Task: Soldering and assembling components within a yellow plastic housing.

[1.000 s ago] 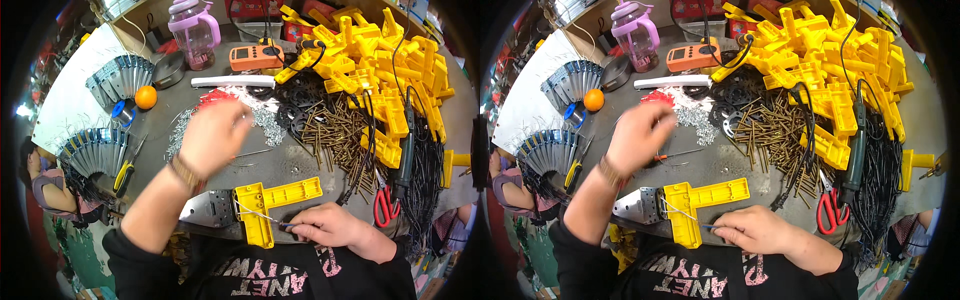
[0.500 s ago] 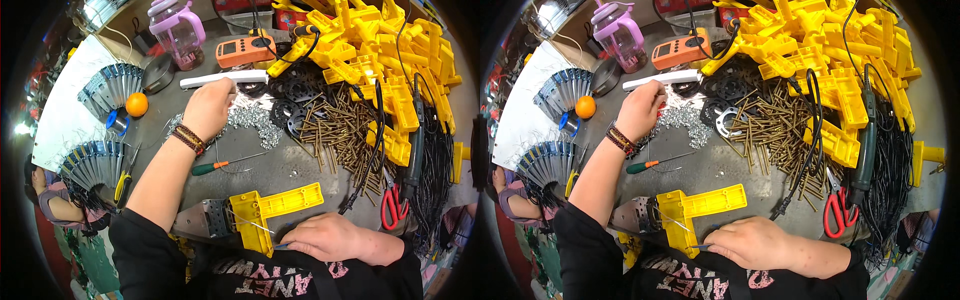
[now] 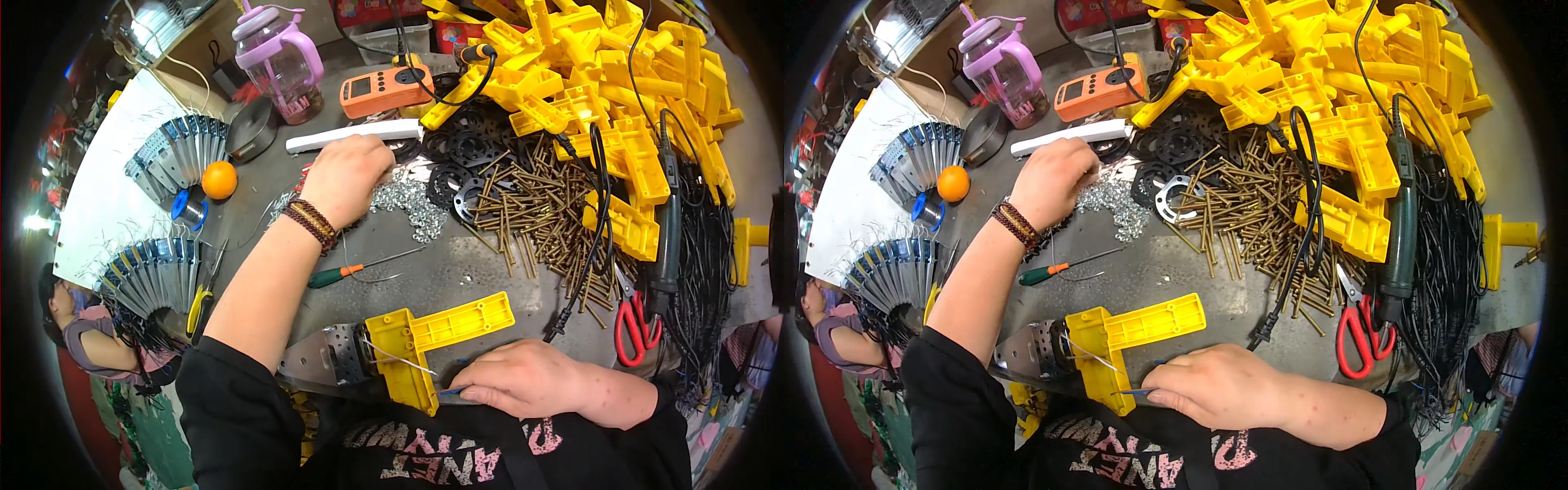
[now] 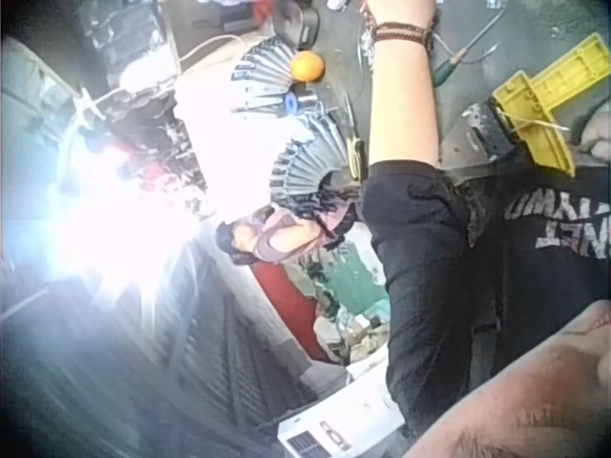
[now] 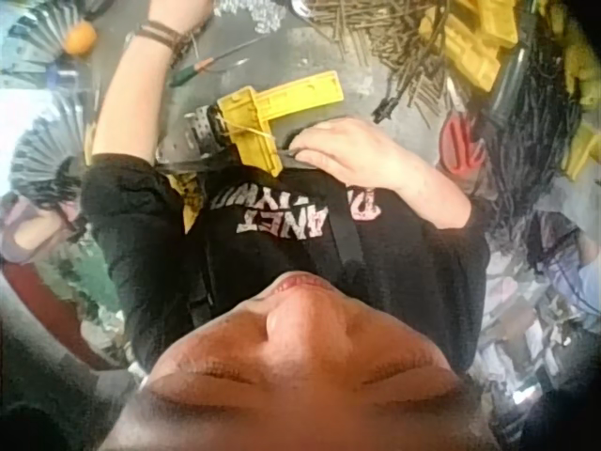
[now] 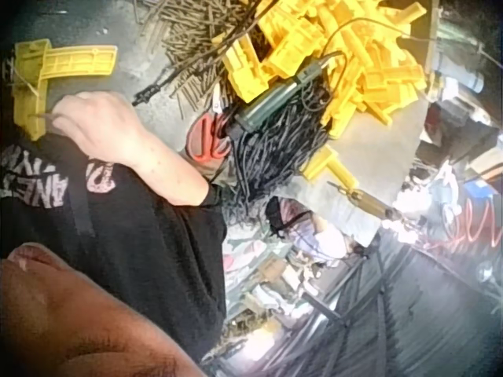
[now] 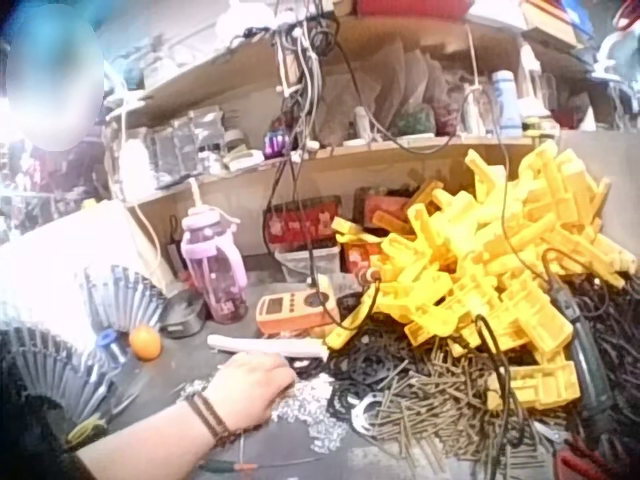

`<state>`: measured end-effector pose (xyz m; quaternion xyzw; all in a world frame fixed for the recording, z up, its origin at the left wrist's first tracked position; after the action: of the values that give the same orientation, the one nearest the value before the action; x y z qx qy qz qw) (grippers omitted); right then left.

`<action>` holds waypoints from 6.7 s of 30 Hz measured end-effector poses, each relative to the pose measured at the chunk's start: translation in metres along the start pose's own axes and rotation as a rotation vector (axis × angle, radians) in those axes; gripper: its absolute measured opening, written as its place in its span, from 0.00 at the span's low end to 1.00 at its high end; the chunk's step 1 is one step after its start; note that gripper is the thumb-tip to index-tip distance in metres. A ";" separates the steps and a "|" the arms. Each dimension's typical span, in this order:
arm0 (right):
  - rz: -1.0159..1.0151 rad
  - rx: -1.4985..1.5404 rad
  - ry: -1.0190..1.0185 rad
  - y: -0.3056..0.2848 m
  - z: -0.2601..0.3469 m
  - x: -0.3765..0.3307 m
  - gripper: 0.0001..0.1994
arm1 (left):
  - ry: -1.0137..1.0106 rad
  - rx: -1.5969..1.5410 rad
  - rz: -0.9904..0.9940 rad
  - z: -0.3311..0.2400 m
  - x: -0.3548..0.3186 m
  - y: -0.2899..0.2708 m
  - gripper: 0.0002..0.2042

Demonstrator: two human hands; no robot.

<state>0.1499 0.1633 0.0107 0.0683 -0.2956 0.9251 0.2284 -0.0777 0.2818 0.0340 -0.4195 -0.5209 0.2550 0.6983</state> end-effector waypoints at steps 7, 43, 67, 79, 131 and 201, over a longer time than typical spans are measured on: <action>-0.048 0.199 0.265 -0.007 -0.009 0.003 0.10 | -0.734 -0.768 -0.515 0.032 -0.052 -0.052 0.06; -0.296 -0.058 0.042 -0.016 0.052 0.011 0.05 | -0.179 -0.347 -0.052 -0.182 -0.102 -0.140 0.11; -0.507 -0.208 -0.134 -0.034 0.073 0.004 0.07 | -1.037 -1.208 -0.298 -0.149 -0.143 -0.115 0.05; -0.580 -0.412 -0.243 -0.033 0.090 0.004 0.09 | -0.873 -0.919 -0.303 -0.150 -0.134 -0.130 0.05; -0.320 0.200 0.149 -0.021 0.053 -0.004 0.14 | -0.762 -1.311 -0.235 -0.180 -0.133 -0.105 0.11; -0.225 -0.149 -0.091 -0.018 0.067 -0.001 0.05 | -0.876 -1.140 0.063 -0.171 -0.143 -0.103 0.06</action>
<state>0.1585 0.1372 0.0739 0.1256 -0.3639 0.8652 0.3213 0.0280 0.0606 0.0307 -0.5929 -0.7929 0.1084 0.0899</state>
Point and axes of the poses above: each hand's wrist, its own x-axis towards the middle knuckle, its own y-axis out of the palm, z = x × y, the point moved 8 cm from there along x, towards the middle knuckle, and after that the axes turned 14 degrees about -z, right-handed, at the moved point
